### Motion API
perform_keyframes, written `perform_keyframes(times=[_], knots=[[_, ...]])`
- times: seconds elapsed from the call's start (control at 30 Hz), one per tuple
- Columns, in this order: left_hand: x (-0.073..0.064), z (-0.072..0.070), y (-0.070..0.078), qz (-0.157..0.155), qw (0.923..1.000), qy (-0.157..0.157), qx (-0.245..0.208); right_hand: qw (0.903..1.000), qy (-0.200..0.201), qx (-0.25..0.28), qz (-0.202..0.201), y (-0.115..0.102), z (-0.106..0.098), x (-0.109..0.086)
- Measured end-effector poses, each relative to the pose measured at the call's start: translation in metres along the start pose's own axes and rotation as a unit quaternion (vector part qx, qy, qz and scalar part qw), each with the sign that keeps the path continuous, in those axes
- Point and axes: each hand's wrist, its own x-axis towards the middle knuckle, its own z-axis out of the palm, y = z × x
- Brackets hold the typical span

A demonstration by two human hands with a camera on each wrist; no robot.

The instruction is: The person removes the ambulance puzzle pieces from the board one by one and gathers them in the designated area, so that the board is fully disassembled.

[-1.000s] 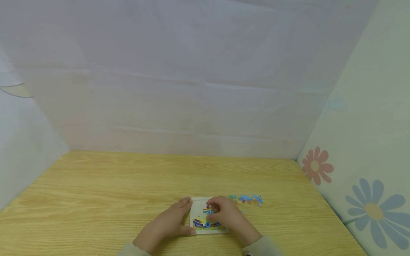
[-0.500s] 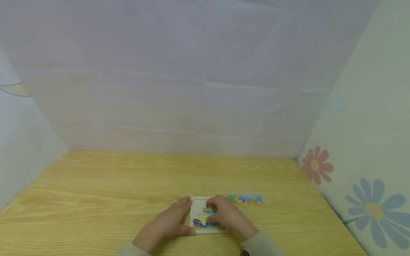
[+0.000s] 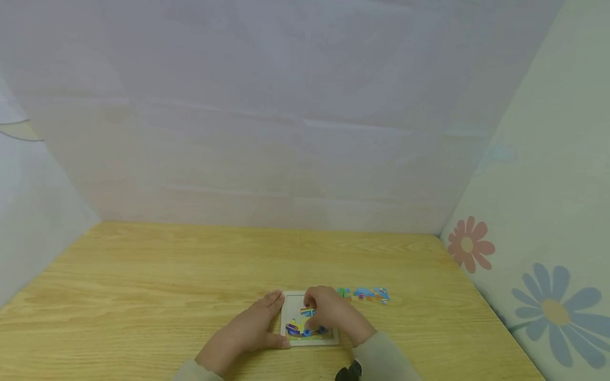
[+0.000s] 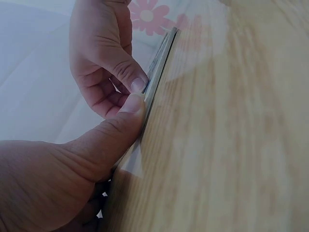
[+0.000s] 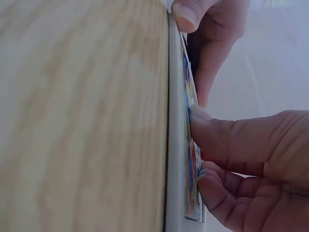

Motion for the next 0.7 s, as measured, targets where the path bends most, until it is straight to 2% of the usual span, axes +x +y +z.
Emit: perform_keyframes(times=[0.3,0.7], knots=[[0.0019,0.0017,-0.0017,-0.002,1.0000,0.001,-0.002,0.9998,0.002,-0.017,0.006,-0.0062,-0.0018,-0.0019],[0.0027,0.0021,-0.0024,0.001,1.0000,0.005,0.002,0.9977,0.043,-0.052,0.001,-0.0081,0.0029,-0.0047]])
